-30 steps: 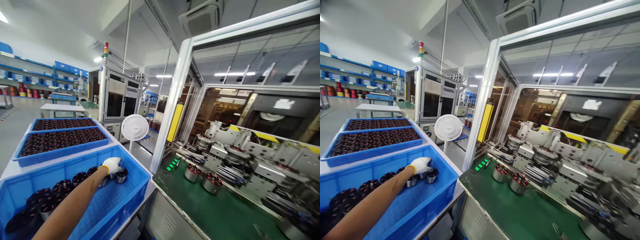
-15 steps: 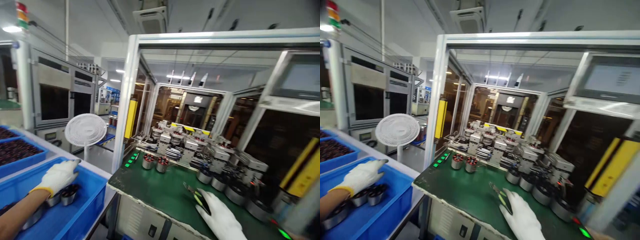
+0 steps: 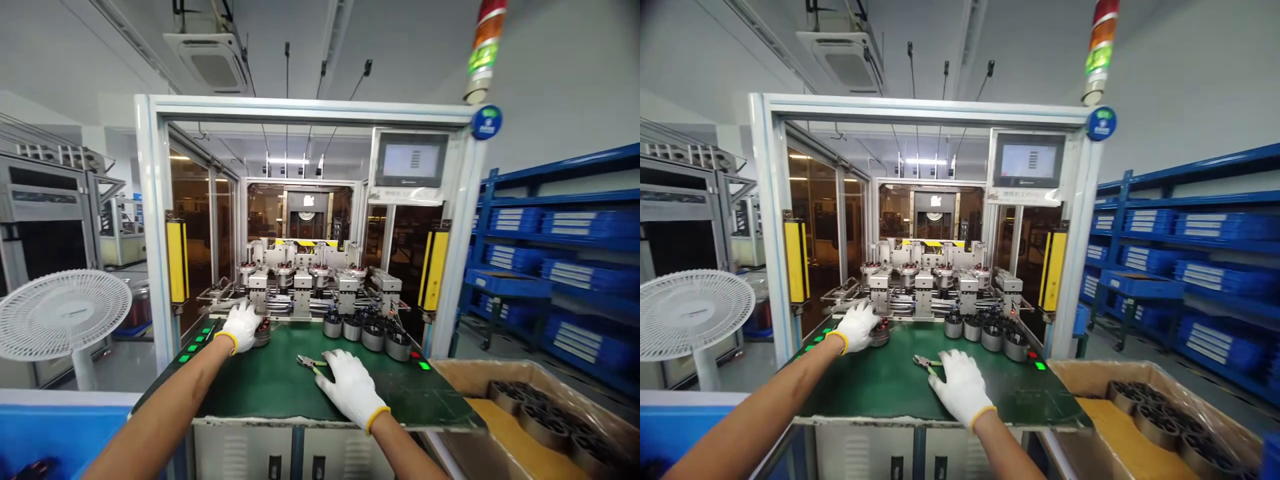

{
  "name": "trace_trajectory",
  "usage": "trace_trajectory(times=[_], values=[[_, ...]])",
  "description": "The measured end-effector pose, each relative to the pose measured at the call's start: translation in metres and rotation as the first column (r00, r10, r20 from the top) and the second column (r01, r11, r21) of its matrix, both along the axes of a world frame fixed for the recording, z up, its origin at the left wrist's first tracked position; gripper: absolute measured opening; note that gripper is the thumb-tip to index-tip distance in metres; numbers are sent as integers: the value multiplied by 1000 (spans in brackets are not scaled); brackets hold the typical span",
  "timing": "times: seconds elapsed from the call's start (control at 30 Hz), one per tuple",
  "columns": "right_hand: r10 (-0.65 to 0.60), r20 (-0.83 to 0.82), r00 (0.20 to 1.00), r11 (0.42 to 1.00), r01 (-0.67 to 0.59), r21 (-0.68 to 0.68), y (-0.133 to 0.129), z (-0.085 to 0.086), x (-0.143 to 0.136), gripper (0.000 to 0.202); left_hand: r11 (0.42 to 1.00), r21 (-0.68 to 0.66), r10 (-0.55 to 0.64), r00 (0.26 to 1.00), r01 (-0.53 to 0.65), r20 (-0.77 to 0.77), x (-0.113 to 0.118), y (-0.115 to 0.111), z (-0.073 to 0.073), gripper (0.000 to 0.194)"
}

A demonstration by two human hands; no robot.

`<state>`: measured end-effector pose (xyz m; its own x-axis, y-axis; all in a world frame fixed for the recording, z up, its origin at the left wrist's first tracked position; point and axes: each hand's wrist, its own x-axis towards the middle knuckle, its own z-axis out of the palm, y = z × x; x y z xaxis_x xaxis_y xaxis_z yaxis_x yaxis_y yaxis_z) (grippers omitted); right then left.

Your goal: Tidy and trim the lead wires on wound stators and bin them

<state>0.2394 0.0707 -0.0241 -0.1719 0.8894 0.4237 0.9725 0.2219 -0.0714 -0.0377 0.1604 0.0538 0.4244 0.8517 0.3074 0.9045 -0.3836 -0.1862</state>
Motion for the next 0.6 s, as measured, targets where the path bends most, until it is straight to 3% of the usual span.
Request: trace_trajectory(times=[0.1, 0.23, 0.33, 0.43, 0.5, 0.53, 0.6], values=[[-19, 2, 1000, 999, 19, -28, -1, 4, 16, 43, 1000, -24, -8, 1000, 8, 17, 5, 2, -12, 39], [-35, 16, 999, 999, 35, -19, -1, 9, 45, 43, 994, -4, -108, 992, 109, 68, 1, -31, -24, 36], [7, -10, 1000, 1000, -7, -7, -1, 22, 45, 43, 979, -20, -189, 940, 203, 285, 2, -61, -39, 33], [57, -296, 953, 994, -83, -75, 0, 45, 17, 44, 964, -129, -129, 835, 231, 535, 7, -78, -58, 29], [77, -547, 833, 941, -243, -237, 1, 61, -12, 48, 937, -161, -130, 738, 310, 662, 10, -80, -69, 26], [71, -608, 791, 884, -333, -329, 3, 67, -26, 54, 918, -158, -148, 685, 363, 713, 12, -80, -72, 25], [45, -600, 799, 770, -410, -490, 6, 74, -52, 61, 888, -136, -174, 595, 440, 785, 14, -78, -77, 22]])
